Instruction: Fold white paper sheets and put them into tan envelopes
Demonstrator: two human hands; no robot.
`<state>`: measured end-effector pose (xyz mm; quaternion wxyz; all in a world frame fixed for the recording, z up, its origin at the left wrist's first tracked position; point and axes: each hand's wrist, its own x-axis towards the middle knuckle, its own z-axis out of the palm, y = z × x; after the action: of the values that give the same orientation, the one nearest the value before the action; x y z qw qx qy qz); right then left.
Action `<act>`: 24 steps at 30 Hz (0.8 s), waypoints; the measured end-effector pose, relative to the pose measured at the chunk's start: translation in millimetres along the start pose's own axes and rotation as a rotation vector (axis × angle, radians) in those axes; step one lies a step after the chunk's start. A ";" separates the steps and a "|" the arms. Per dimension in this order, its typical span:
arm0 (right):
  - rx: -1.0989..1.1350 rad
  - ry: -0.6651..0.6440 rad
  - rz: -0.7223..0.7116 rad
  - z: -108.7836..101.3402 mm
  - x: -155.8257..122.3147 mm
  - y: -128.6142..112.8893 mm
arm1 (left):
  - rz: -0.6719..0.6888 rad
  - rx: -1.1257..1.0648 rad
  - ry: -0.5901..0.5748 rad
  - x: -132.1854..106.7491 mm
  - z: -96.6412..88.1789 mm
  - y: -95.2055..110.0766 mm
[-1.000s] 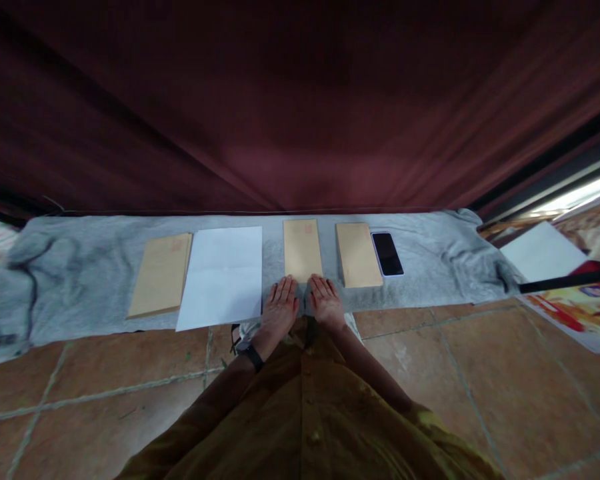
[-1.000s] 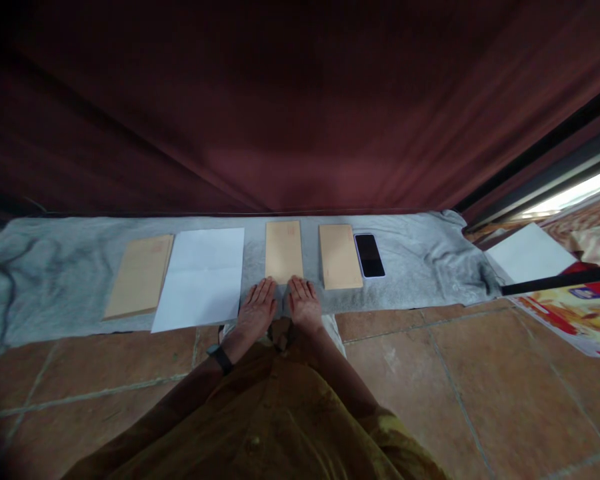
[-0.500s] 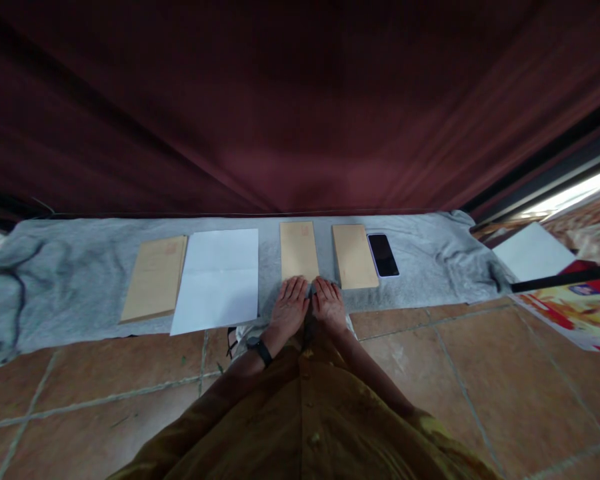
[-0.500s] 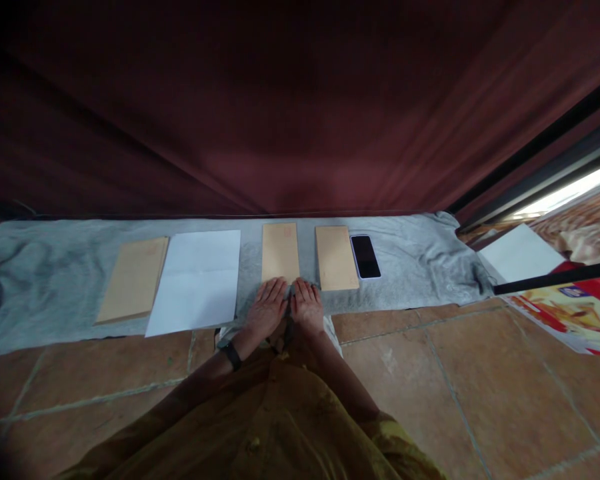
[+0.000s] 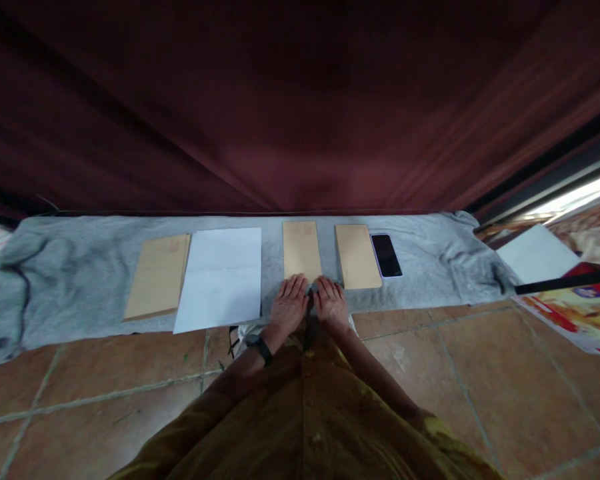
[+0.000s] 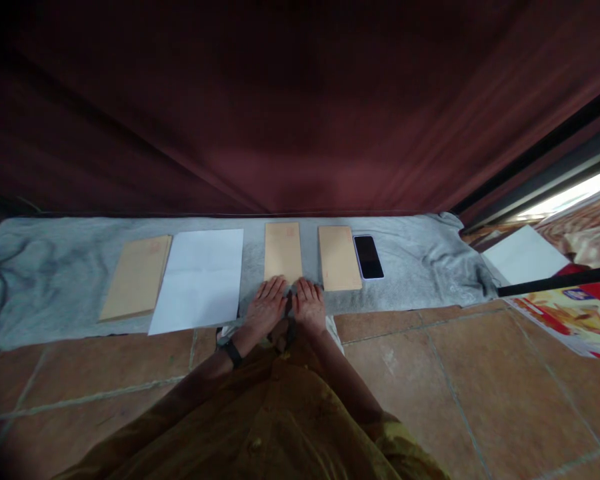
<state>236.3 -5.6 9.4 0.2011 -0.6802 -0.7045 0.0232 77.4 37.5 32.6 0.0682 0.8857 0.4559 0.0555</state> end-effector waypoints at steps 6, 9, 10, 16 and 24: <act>0.024 -0.047 -0.109 2.8 6.8 -5.2 | 0.012 -0.001 -0.030 0.8 -1.7 -1.3; 0.049 -0.048 -0.111 5.2 9.5 -7.0 | 0.004 -0.014 -0.028 -0.7 -1.7 -2.8; 0.052 -0.043 -0.103 5.8 9.6 -6.8 | -0.002 -0.021 -0.022 -1.7 -1.8 -3.8; 0.042 0.001 -0.046 7.0 2.1 2.3 | -0.061 -0.063 0.037 -12.5 -2.4 -14.1; 0.000 -0.015 -0.023 4.8 -3.7 7.0 | -0.194 -0.198 0.120 -14.3 -0.6 -20.2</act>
<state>241.4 -7.5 1.9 0.1959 -0.6719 -0.7138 0.0258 52.9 37.5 29.2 0.1328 0.8215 0.5350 0.1459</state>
